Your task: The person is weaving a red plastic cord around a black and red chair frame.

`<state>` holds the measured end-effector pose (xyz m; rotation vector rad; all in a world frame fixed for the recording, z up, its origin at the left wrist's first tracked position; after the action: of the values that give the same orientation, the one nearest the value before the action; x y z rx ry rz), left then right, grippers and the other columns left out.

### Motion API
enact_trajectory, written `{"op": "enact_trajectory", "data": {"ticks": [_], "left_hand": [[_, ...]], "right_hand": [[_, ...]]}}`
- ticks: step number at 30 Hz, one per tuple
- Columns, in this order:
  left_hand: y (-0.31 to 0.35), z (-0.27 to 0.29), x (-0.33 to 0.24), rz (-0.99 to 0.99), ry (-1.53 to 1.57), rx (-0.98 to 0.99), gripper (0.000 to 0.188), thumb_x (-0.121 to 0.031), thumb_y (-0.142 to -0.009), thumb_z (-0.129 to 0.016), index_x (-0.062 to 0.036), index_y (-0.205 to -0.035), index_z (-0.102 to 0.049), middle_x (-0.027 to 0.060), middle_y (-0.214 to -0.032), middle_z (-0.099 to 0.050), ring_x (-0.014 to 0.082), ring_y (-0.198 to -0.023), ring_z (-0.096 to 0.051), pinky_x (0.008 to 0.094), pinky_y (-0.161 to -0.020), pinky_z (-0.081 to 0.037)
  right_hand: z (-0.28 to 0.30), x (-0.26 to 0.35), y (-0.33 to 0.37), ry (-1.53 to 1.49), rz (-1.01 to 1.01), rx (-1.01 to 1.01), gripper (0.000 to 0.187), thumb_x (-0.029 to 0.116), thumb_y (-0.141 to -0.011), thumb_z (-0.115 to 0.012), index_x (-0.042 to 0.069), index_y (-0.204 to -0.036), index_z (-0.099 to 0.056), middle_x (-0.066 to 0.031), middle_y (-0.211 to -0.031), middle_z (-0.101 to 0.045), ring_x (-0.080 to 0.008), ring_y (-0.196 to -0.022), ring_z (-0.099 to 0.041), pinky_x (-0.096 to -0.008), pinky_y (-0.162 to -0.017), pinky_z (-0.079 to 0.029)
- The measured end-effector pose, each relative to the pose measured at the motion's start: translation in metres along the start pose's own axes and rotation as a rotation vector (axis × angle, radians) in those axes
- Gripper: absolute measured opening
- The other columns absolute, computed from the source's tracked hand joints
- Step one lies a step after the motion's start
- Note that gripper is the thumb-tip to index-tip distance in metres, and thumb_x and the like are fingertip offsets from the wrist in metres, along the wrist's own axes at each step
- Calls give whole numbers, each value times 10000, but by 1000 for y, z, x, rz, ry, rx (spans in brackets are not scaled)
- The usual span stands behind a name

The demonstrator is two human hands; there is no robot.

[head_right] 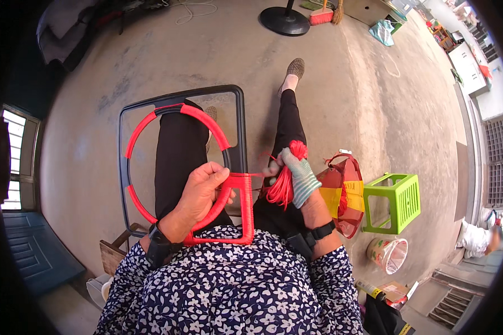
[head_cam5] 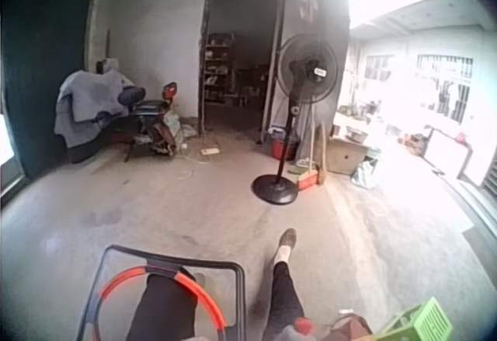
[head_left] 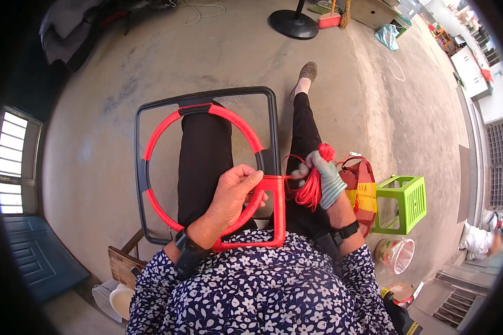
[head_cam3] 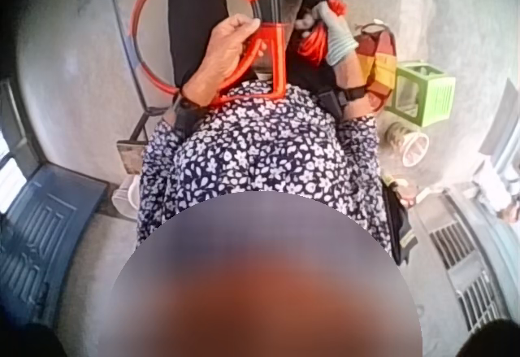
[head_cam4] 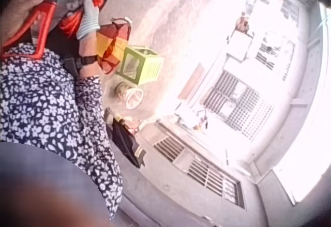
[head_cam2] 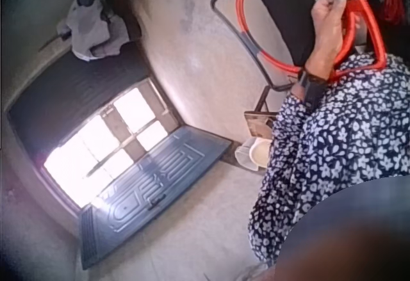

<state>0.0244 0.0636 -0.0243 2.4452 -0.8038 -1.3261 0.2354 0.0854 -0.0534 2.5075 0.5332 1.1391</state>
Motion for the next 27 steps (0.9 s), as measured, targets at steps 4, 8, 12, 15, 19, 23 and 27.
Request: {"op": "enact_trajectory", "data": {"ticks": [4,8,12,15,19,23,27], "left_hand": [[2,2,-3,-92,-108,-40,198,-237,-990,-498,-50,-1052,-519,74,-888,-627,146,-732,-637,286,-590,-539],[10,-10,-23,-231,-130,-105,293,-251,-1005,-458,-37,-1205,-468,83,-1027,-599,123,-838,-604,277,-690,-514],[14,-14,-38,-490,-223,-115,337,-179,-991,-461,-1,-1274,-424,87,-1126,-564,106,-942,-551,257,-784,-472],[10,-2,-31,-464,-299,-147,308,-101,-971,-458,22,-1253,-449,81,-1142,-564,111,-984,-537,276,-834,-464],[-1,5,-19,-482,-177,-159,247,-68,-960,-462,4,-1186,-531,58,-1094,-594,102,-966,-553,271,-848,-454],[-9,18,9,-156,-126,-102,265,-133,-973,-479,-26,-1208,-538,41,-1079,-630,116,-903,-612,272,-819,-482],[3,-1,-8,-119,60,-121,230,-162,-983,-498,-1,-1132,-567,30,-1004,-629,53,-853,-589,199,-740,-471]], "right_hand": [[7,44,6,1049,180,-382,380,370,-873,-624,13,-992,-572,-143,-775,-624,-235,-721,-627,-346,-611,-501],[-100,76,39,1516,939,-334,269,125,-810,-626,38,-1060,-580,-205,-877,-637,-352,-802,-640,-417,-706,-512],[-176,45,55,1957,1456,211,381,140,-652,-677,75,-1023,-617,-90,-1002,-632,-297,-957,-606,-408,-852,-483],[-162,51,45,1751,1081,131,276,103,-720,-701,62,-980,-620,-91,-944,-642,-256,-919,-626,-366,-818,-491],[-78,31,-1,951,345,32,230,87,-823,-639,-17,-1027,-613,-128,-880,-658,-137,-755,-620,-292,-699,-509],[-89,7,-7,1256,366,364,326,135,-832,-637,-12,-1116,-571,-186,-936,-662,-202,-815,-642,-321,-750,-513],[-78,12,-6,1335,312,180,328,165,-818,-665,-13,-1082,-586,-161,-995,-662,-192,-861,-640,-312,-767,-506]]}}
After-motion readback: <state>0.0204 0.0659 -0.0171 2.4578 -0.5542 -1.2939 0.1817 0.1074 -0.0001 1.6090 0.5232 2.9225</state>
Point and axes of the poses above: each hand's wrist, its own y-axis away from the middle knuckle, its own z-axis out of the back of the hand, x = y × z, the point moved 6 cm from there along -y, towards the middle knuckle
